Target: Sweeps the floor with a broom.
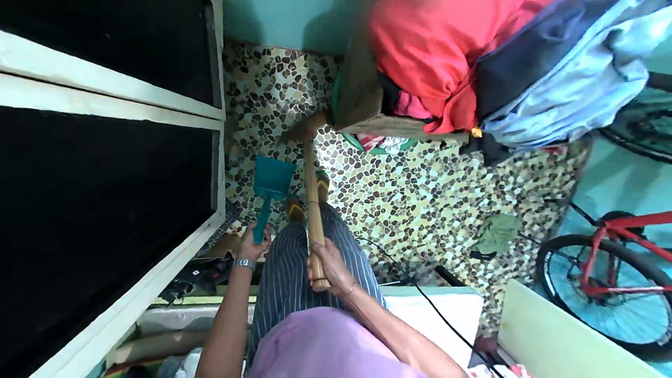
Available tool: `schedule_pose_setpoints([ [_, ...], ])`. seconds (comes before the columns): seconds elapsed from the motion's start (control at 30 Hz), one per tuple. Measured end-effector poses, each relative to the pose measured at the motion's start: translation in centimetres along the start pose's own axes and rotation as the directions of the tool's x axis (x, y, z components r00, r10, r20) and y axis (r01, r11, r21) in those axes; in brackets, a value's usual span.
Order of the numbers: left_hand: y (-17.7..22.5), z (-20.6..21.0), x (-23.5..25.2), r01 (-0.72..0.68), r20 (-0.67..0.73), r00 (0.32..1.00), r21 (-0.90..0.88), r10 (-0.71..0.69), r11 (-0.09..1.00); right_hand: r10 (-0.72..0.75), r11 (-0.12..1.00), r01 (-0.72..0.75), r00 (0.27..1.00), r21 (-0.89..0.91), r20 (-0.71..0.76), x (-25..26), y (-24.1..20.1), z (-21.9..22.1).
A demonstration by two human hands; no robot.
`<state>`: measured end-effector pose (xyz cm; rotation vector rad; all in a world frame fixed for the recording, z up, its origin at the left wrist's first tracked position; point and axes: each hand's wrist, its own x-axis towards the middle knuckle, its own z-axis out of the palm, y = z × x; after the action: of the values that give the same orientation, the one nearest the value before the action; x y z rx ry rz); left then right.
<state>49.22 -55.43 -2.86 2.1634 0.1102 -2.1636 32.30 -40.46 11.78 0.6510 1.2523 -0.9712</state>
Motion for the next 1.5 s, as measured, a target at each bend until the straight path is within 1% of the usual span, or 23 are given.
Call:
schedule_pose_setpoints([
  [0.07, -0.2, -0.3, -0.1, -0.005, 0.001, 1.0, 0.006, 0.005, 1.0, -0.043, 0.996, 0.05, 0.995, -0.077, 0.091, 1.6, -0.6, 1.6],
  [0.1, -0.3, -0.4, -0.1, -0.011, -0.001, 1.0, 0.018, 0.011, 1.0, -0.04, 0.992, 0.054, 0.992, -0.117, 0.118, 3.8, -1.6, 2.4],
  [0.17, -0.4, -0.9, 0.0, -0.018, 0.01, 1.0, 0.05, 0.018, 0.999, -0.039, 0.973, 0.066, 0.992, -0.222, 0.122, 10.1, -4.1, 3.2],
  [0.23, -0.8, -1.2, 0.2, 0.001, 0.037, 0.999, 0.055, -0.003, 0.999, -0.072, 0.948, 0.1, 0.992, -0.303, 0.101, 16.4, -6.1, 2.6],
  [0.27, -0.9, -1.4, 0.4, 0.005, 0.04, 0.999, 0.065, -0.007, 0.998, -0.09, 0.943, 0.113, 0.992, -0.313, 0.085, 18.5, -6.9, 2.0],
  [0.33, -1.1, -2.0, 0.4, -0.001, 0.027, 1.0, 0.101, -0.002, 0.995, -0.128, 0.935, 0.133, 0.991, -0.329, 0.035, 20.5, -6.8, -0.7],
  [0.37, -1.3, -2.2, 0.3, -0.011, 0.021, 1.0, 0.11, 0.009, 0.994, -0.138, 0.93, 0.133, 0.99, -0.344, 0.011, 20.4, -5.9, -3.2],
  [0.43, -1.5, -2.1, 0.1, -0.029, 0.007, 1.0, 0.128, 0.028, 0.991, -0.137, 0.931, 0.107, 0.989, -0.348, -0.063, 19.1, -2.8, -10.0],
  [0.5, -1.6, -2.0, -0.1, -0.025, 0.011, 1.0, 0.128, 0.024, 0.991, -0.062, 0.965, 0.013, 0.982, -0.263, -0.176, 17.1, 1.3, -17.1],
  [0.53, -1.5, -2.0, 0.0, -0.022, 0.022, 1.0, 0.125, 0.02, 0.992, -0.024, 0.976, -0.026, 0.974, -0.214, -0.226, 15.7, 3.1, -19.9],
  [0.6, -1.2, -2.3, 0.0, -0.026, 0.041, 0.999, 0.141, 0.02, 0.99, 0.017, 0.98, -0.081, 0.944, -0.181, -0.33, 12.2, 6.0, -23.7],
  [0.67, -0.9, -2.6, 0.2, -0.034, 0.043, 0.999, 0.16, 0.028, 0.987, -0.004, 0.969, -0.091, 0.925, -0.229, -0.381, 8.9, 7.7, -26.1],
  [0.77, -0.2, -3.6, 0.0, -0.029, 0.053, 0.998, 0.173, 0.021, 0.985, -0.019, 0.951, -0.104, 0.921, -0.292, -0.389, 2.4, 10.5, -26.4],
  [0.87, 0.1, -4.3, 0.3, -0.018, 0.09, 0.996, 0.169, 0.002, 0.986, -0.062, 0.938, -0.057, 0.943, -0.343, -0.328, -4.5, 12.0, -23.9],
  [0.93, 0.0, -4.4, 0.2, -0.018, 0.101, 0.995, 0.161, 0.002, 0.987, -0.089, 0.926, -0.017, 0.961, -0.377, -0.261, -6.5, 12.3, -21.8],
  [1.0, -0.6, -4.0, -0.2, -0.022, 0.09, 0.996, 0.155, 0.008, 0.988, -0.099, 0.903, 0.012, 0.979, -0.43, -0.181, -5.4, 11.6, -20.0],
  [1.03, -1.0, -3.8, -0.3, -0.018, 0.089, 0.996, 0.148, 0.005, 0.989, -0.095, 0.887, 0.018, 0.985, -0.462, -0.144, -3.6, 10.9, -19.3],
  [1.13, -2.6, -3.9, -0.5, -0.016, 0.077, 0.997, 0.137, 0.005, 0.99, -0.082, 0.779, 0.003, 0.992, -0.626, -0.097, 4.3, 8.2, -18.3],
  [1.2, -4.2, -4.4, -0.9, -0.014, 0.087, 0.996, 0.113, 0.004, 0.993, -0.088, 0.748, 0.0, 0.991, -0.664, -0.099, 9.2, 6.4, -19.2],
  [1.27, -6.1, -4.3, -1.6, -0.026, 0.084, 0.996, 0.078, 0.019, 0.997, -0.124, 0.798, 0.034, 0.986, -0.601, -0.108, 12.4, 5.4, -22.7],
  [1.33, -8.1, -4.0, -2.7, -0.054, 0.064, 0.997, 0.123, 0.047, 0.991, -0.192, 0.879, 0.102, 0.97, -0.466, -0.15, 14.3, 6.3, -28.8],
  [1.4, -10.1, -3.6, -3.5, -0.087, 0.045, 0.996, 0.204, 0.079, 0.975, -0.162, 0.92, 0.059, 0.958, -0.386, -0.238, 13.2, 6.2, -35.1],
  [1.5, -12.7, -2.8, -3.6, -0.108, 0.024, 0.994, 0.278, 0.106, 0.954, -0.096, 0.947, -0.04, 0.911, -0.318, -0.401, 8.3, 7.8, -44.5],
])
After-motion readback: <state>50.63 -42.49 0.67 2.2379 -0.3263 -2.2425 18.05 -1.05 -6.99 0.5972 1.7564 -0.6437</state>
